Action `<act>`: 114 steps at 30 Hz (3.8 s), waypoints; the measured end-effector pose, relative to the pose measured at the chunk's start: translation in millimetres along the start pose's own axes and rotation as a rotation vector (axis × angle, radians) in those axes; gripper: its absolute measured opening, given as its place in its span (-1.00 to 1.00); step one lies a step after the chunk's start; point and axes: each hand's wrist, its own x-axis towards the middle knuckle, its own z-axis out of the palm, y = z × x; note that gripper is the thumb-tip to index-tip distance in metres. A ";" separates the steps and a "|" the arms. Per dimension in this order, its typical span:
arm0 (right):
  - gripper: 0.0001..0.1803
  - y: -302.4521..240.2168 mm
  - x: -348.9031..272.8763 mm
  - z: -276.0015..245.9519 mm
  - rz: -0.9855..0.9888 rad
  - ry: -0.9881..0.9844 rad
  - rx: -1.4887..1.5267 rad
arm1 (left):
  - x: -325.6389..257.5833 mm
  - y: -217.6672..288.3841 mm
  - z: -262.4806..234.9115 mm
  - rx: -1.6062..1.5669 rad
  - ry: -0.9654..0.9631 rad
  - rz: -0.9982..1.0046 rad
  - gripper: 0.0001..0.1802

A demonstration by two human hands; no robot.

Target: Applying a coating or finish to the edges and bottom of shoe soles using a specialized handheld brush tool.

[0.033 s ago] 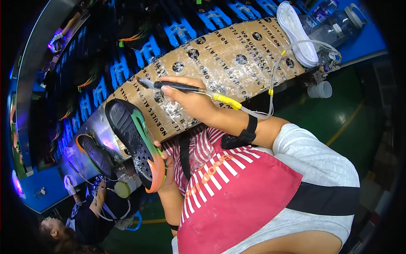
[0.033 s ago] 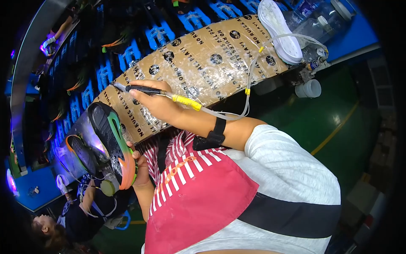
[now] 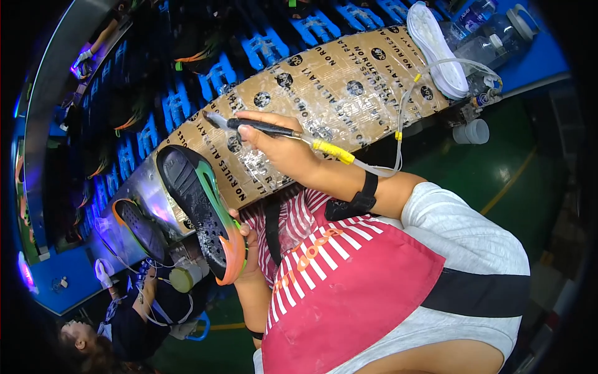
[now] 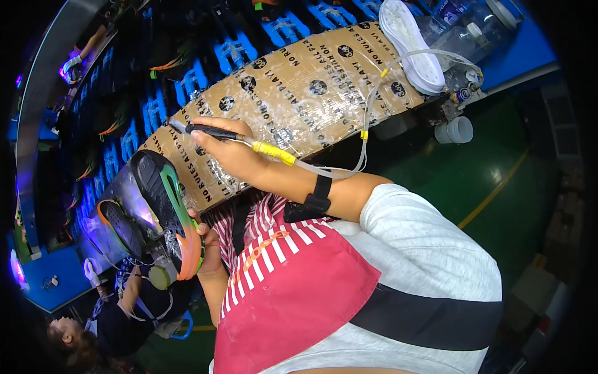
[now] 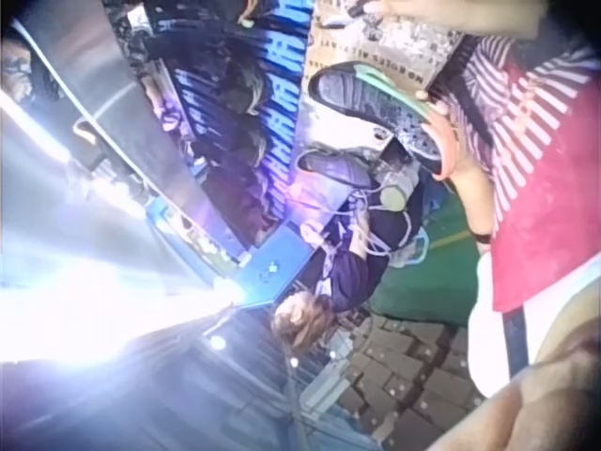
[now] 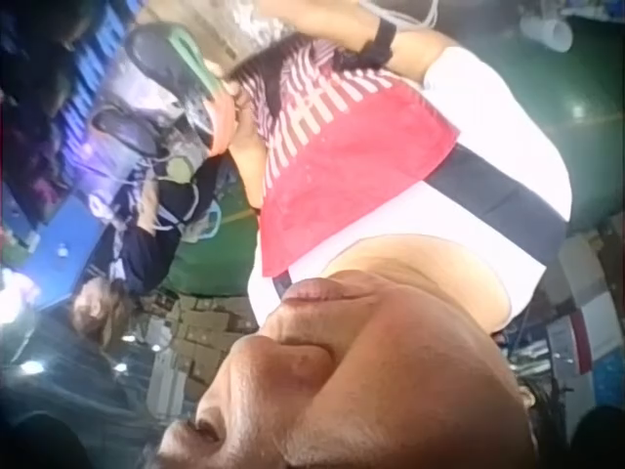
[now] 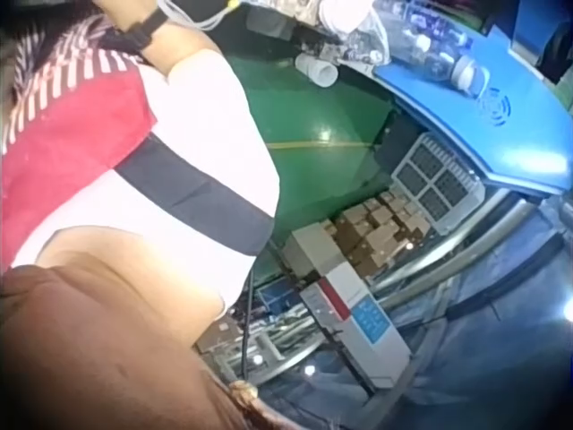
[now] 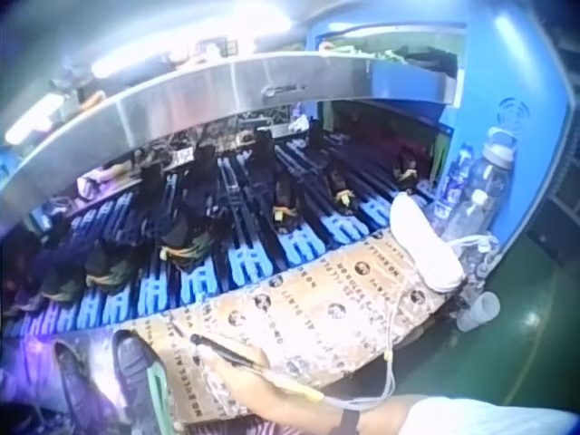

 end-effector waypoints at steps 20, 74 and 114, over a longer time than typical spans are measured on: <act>-0.61 39.1 16.2 9.4 0.090 0.346 0.010 | 27.5 -43.6 50.1 0.362 -0.027 -0.264 -0.27; -0.40 -7.4 -20.9 21.9 -0.779 -0.451 -0.992 | -3.3 2.8 11.1 -0.037 -0.045 0.028 -0.63; -0.74 -39.6 10.3 -18.1 -0.003 -0.304 -0.253 | 8.3 28.0 0.0 -0.238 0.009 0.201 -0.19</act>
